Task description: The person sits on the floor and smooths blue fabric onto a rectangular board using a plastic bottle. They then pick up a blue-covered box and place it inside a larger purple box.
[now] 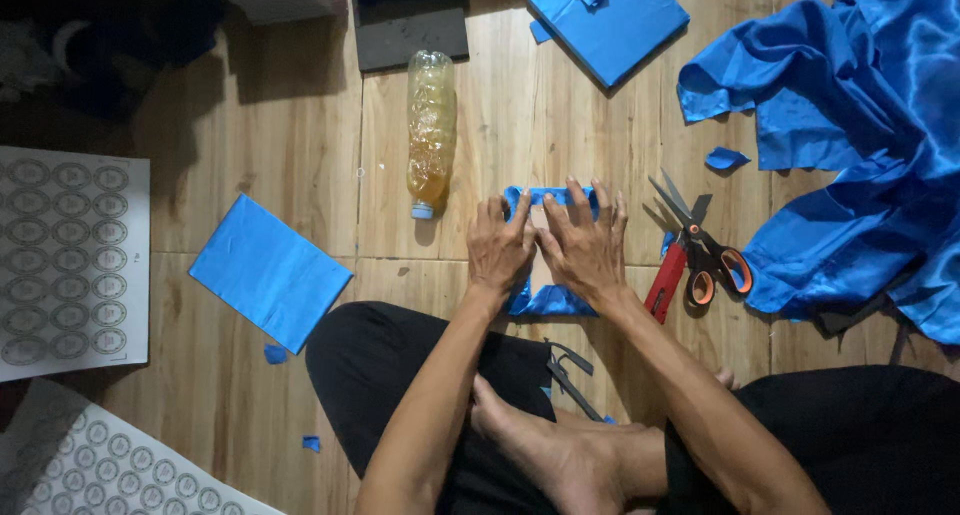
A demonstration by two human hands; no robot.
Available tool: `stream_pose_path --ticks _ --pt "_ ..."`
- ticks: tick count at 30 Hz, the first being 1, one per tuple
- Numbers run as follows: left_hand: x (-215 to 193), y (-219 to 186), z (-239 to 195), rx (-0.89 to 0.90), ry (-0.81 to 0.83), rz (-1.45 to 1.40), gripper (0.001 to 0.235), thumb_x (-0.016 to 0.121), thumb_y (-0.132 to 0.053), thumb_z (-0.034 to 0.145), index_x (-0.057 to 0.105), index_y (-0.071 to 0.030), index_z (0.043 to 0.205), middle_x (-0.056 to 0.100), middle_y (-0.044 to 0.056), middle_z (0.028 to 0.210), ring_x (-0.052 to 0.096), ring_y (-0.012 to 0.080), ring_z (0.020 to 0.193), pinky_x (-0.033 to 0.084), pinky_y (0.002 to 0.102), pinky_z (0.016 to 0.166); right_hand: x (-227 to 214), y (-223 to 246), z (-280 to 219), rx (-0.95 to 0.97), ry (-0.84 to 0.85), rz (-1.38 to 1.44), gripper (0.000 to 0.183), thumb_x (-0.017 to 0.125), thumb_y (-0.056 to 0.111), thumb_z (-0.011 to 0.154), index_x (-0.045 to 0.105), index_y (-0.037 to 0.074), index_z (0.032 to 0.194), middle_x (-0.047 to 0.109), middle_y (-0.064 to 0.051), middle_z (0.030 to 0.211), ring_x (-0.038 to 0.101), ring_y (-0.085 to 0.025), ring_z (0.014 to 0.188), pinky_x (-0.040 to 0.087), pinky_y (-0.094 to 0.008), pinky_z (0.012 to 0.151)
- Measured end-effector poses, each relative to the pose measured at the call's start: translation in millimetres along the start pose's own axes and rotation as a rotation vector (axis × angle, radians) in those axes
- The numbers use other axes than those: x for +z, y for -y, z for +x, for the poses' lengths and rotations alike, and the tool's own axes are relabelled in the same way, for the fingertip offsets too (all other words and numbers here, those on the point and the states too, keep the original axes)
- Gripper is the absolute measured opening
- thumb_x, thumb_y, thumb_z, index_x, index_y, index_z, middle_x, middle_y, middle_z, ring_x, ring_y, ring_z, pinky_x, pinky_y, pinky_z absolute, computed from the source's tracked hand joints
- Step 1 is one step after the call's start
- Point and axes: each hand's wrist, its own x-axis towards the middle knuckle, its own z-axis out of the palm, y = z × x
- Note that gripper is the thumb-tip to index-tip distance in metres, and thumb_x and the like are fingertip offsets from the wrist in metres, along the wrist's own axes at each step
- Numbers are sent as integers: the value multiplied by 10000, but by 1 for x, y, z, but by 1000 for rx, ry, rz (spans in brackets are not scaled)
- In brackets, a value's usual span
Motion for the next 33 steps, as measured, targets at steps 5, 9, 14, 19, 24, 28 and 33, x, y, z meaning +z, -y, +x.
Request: stream_pose_path --ticks 5,9,14,19,24,28,33 --pt "-2 0 0 -1 -5 -21 388 619 -277 894 759 -226 1251 507 50 982 550 274 857 506 406 633 1 1 0 -15 -24 2 456 636 445 1027 686 222 1422 556 -118 1552 406 -436 1501 293 -690 1183" --pt "-4 0 0 5 -12 -10 378 613 -287 888 771 -228 1226 505 50 969 551 277 844 513 417 622 0 3 2 -36 -40 4 427 621 426 1052 708 194 1400 614 -92 1508 434 -406 1493 303 -667 1193" --pt "-3 -1 1 6 -20 -9 384 620 -271 877 770 -226 1227 503 48 977 557 272 854 511 404 624 1 1 0 -51 -44 -21 425 586 438 1078 712 183 1393 656 -59 1447 464 -365 1464 289 -637 1213" --pt "-3 0 0 2 -15 -17 364 586 -283 913 766 -224 1224 500 48 977 557 278 849 505 413 628 3 1 -1 -55 -44 -29 437 563 437 1091 707 173 1406 680 -53 1412 505 -349 1416 289 -630 1211" --pt "-5 0 0 4 -27 -25 356 601 -297 903 759 -227 1215 498 44 968 556 271 848 512 411 625 7 0 -2 -60 -60 -52 440 560 473 1098 711 184 1395 702 -38 1396 530 -316 1390 297 -618 1213" --pt "-5 0 0 -1 -20 -31 371 624 -282 875 756 -228 1218 494 45 964 557 279 848 509 421 624 11 -3 -5 -65 -54 -37 429 573 454 1090 688 188 1407 700 -30 1389 538 -304 1360 294 -611 1223" --pt "-5 0 0 0 -30 -19 363 625 -293 877 749 -227 1212 471 39 939 544 272 827 505 414 622 14 -4 -6 -31 -98 69 493 583 438 1092 551 127 1473 733 -84 1309 568 -315 1318 298 -636 1213"
